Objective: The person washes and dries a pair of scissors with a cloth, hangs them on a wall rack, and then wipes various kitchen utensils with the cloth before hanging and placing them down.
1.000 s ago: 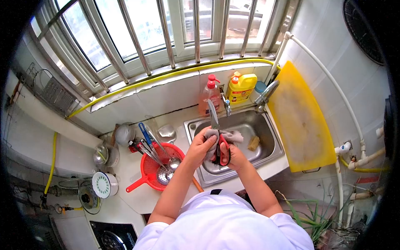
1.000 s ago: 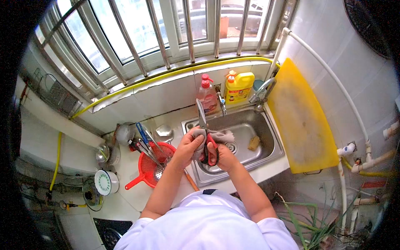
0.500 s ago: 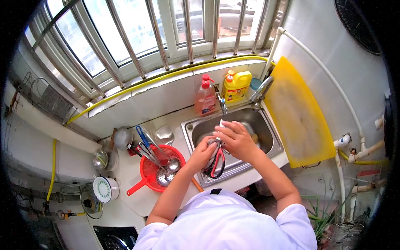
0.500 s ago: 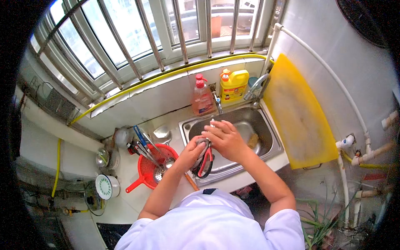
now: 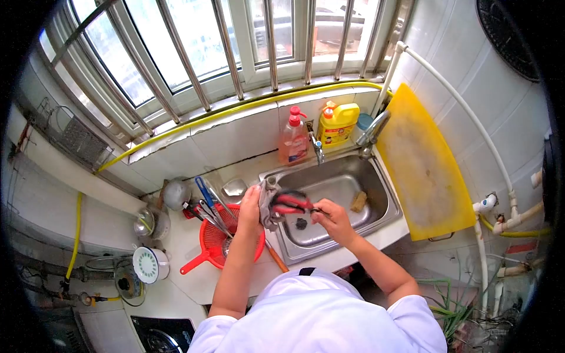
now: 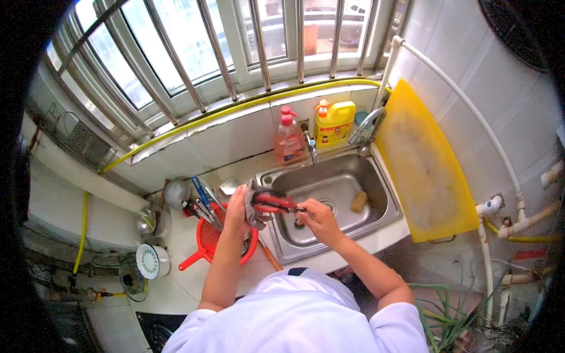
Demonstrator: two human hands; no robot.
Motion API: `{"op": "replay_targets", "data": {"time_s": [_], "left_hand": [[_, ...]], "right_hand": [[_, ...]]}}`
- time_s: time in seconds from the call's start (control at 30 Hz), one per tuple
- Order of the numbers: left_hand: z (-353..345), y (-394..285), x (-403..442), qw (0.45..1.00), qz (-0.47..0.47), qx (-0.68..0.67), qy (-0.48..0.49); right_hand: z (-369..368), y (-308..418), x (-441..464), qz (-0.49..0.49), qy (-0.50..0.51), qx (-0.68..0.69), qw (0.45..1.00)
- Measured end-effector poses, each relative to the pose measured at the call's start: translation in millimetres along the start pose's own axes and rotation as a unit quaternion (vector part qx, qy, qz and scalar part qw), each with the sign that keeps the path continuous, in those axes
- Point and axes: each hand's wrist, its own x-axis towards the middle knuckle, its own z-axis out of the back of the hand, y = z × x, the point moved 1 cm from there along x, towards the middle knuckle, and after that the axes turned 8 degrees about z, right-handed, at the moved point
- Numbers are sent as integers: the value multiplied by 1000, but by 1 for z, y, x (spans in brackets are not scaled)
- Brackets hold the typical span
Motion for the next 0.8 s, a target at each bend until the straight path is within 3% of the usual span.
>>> {"op": "replay_targets", "data": {"time_s": [0.03, 0.07, 0.13, 0.17, 0.2, 0.27, 0.33, 0.4, 0.47, 0.53, 0.6, 0.67, 0.8], "left_hand": [[6, 4, 0, 999, 36, -15, 19], [10, 8, 0, 996, 72, -32, 38], [-18, 5, -13, 996, 92, 20, 4], [-26, 10, -13, 991, 11, 130, 10], [-33, 12, -14, 969, -70, 237, 17], [-40, 10, -18, 968, -29, 245, 54], [-40, 19, -21, 877, -30, 471, 83], [-38, 37, -18, 884, -56, 454, 95], [-42, 47, -18, 930, -39, 361, 64], [-41, 58, -16, 942, -51, 324, 68], [-38, 61, -16, 935, -4, 346, 76], [-37, 59, -17, 920, -37, 386, 57], [-33, 48, -22, 917, -4, 386, 103]], "right_hand": [[-10, -4, -4, -77, -64, 166, 981], [-17, -7, -6, -152, -125, 326, 925], [-17, 7, -1, -198, -133, 377, 895], [-19, 12, 1, -243, -140, 426, 860], [-24, 9, 0, -243, -138, 427, 860], [-33, -2, -3, -168, -160, 376, 897], [-33, 1, -4, -176, -171, 389, 888], [-33, 1, -6, -185, -183, 404, 877], [-34, -1, -9, -240, -213, 471, 822], [-34, -3, -10, -239, -220, 463, 825], [-32, -2, -8, -237, -225, 455, 828], [-23, 3, -4, -220, -199, 364, 883], [-6, 1, -1, -205, -115, 297, 925]]}}
